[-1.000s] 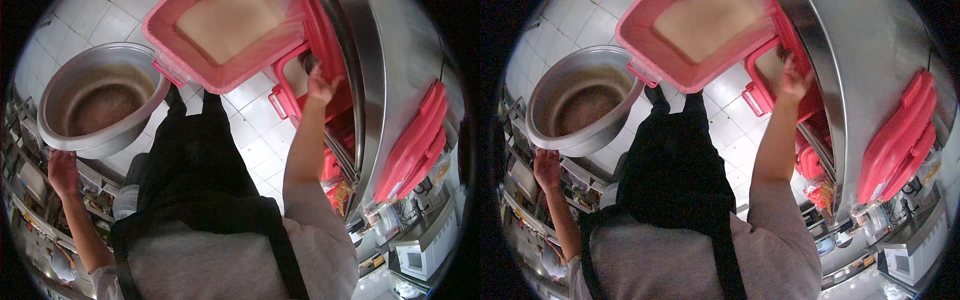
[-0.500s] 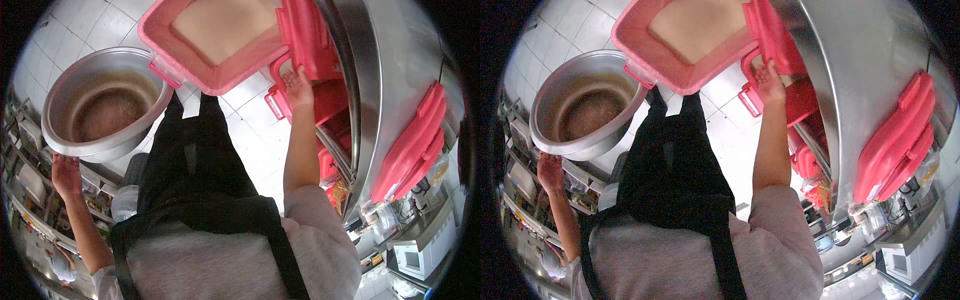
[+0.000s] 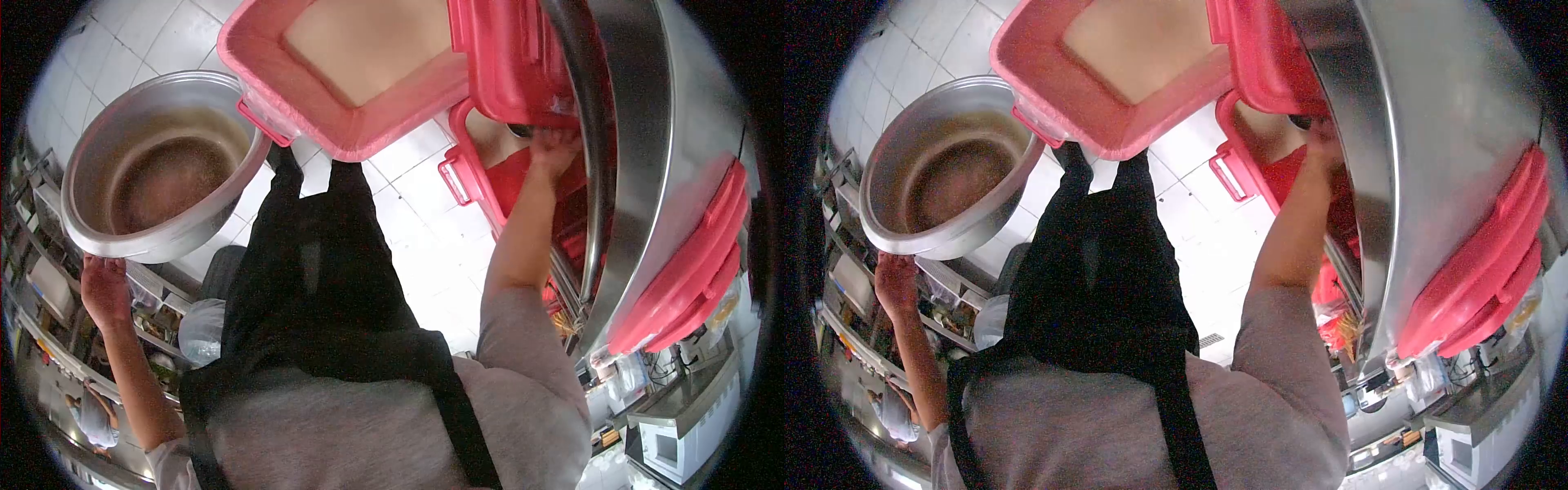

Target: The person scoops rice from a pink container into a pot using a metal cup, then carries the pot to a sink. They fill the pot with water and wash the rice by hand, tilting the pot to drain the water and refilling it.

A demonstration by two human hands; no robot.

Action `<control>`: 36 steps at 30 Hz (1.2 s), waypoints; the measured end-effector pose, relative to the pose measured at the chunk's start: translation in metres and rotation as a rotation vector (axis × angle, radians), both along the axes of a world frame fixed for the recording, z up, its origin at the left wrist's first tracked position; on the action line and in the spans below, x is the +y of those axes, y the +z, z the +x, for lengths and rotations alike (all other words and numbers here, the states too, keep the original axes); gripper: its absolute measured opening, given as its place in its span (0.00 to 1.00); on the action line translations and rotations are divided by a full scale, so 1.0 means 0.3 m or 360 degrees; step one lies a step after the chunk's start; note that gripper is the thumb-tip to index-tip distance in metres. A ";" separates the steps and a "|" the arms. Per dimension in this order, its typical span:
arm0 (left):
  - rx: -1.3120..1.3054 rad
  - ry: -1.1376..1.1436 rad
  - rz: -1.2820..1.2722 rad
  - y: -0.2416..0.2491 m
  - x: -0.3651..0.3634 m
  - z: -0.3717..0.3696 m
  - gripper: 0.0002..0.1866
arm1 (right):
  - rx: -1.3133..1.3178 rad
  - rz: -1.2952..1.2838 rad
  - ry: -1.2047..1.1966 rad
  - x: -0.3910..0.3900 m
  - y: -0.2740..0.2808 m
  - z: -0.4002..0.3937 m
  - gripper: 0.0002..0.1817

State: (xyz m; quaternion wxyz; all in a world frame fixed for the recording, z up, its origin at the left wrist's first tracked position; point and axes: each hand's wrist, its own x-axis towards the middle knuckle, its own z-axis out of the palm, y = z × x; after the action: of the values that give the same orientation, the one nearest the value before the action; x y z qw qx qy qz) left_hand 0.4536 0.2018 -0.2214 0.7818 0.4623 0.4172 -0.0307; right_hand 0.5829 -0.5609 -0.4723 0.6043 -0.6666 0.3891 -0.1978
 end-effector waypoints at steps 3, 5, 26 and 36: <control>-0.0019 0.0024 -0.0030 -0.014 0.006 -0.015 0.16 | 0.0454 0.0911 -0.0679 0.069 -0.066 -0.106 0.18; 0.0004 0.0055 0.0001 -0.019 0.014 -0.033 0.16 | 0.0968 0.0820 -0.0475 -0.053 -0.321 -0.172 0.18; -0.0644 -0.0197 0.0040 0.726 -0.048 0.060 0.26 | 0.0132 0.1630 0.0076 0.224 0.607 -0.633 0.29; -0.0421 0.0211 0.0156 0.571 0.064 0.050 0.26 | 0.0273 0.1480 -0.0044 0.677 0.878 -0.674 0.31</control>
State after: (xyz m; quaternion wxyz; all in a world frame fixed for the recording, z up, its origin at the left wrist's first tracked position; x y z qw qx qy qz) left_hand 0.4687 0.2212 -0.0500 0.8067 0.4714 0.3413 0.1024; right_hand 0.3808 -0.3579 -0.2089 0.8015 -0.3341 0.4939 0.0451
